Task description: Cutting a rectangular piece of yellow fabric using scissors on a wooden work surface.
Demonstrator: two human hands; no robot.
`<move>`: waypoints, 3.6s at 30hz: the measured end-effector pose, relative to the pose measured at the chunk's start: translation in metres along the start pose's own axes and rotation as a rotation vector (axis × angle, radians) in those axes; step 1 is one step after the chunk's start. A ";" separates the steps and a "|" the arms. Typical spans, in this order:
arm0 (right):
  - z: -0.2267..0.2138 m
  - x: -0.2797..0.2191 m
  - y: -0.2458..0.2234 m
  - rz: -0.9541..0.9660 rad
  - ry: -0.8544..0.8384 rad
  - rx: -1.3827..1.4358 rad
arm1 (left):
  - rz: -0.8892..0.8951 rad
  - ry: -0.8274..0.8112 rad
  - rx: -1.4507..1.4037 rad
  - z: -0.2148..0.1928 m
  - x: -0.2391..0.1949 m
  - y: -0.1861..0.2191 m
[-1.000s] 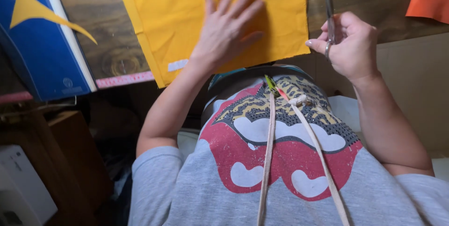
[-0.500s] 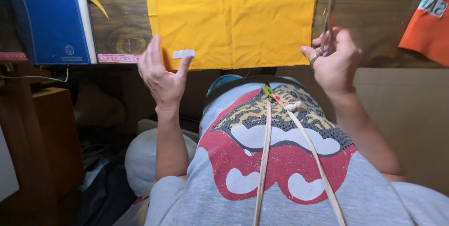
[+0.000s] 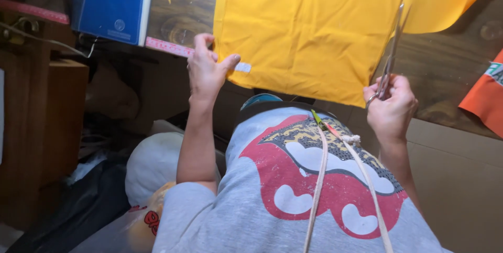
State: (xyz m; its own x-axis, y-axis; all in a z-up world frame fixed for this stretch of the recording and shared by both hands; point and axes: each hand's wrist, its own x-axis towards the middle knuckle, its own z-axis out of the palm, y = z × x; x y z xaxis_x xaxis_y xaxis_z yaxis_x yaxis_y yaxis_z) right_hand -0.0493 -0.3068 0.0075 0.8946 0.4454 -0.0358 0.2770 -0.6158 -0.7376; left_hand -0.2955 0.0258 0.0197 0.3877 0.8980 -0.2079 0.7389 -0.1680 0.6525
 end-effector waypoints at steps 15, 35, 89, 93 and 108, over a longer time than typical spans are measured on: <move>-0.025 0.021 -0.026 0.008 0.042 -0.042 | 0.024 -0.121 0.290 -0.034 0.011 0.027; 0.053 0.168 -0.011 -0.058 0.374 0.064 | 0.447 0.034 -0.099 0.030 0.116 0.032; -0.029 0.069 0.003 0.434 -0.253 0.652 | 0.494 0.244 -0.184 0.051 0.136 0.026; -0.021 0.058 0.021 0.448 -0.256 0.726 | 0.519 0.297 -0.173 0.053 0.135 0.026; -0.020 0.064 0.035 0.418 -0.238 0.722 | 0.531 0.366 -0.128 0.056 0.135 0.030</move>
State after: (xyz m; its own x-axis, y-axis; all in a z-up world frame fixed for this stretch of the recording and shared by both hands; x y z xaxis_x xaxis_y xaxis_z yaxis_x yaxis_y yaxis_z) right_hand 0.0245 -0.3127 -0.0073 0.7540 0.4479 -0.4804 -0.4208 -0.2321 -0.8769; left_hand -0.1899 0.1188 -0.0294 0.4524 0.7906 0.4127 0.4184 -0.5968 0.6846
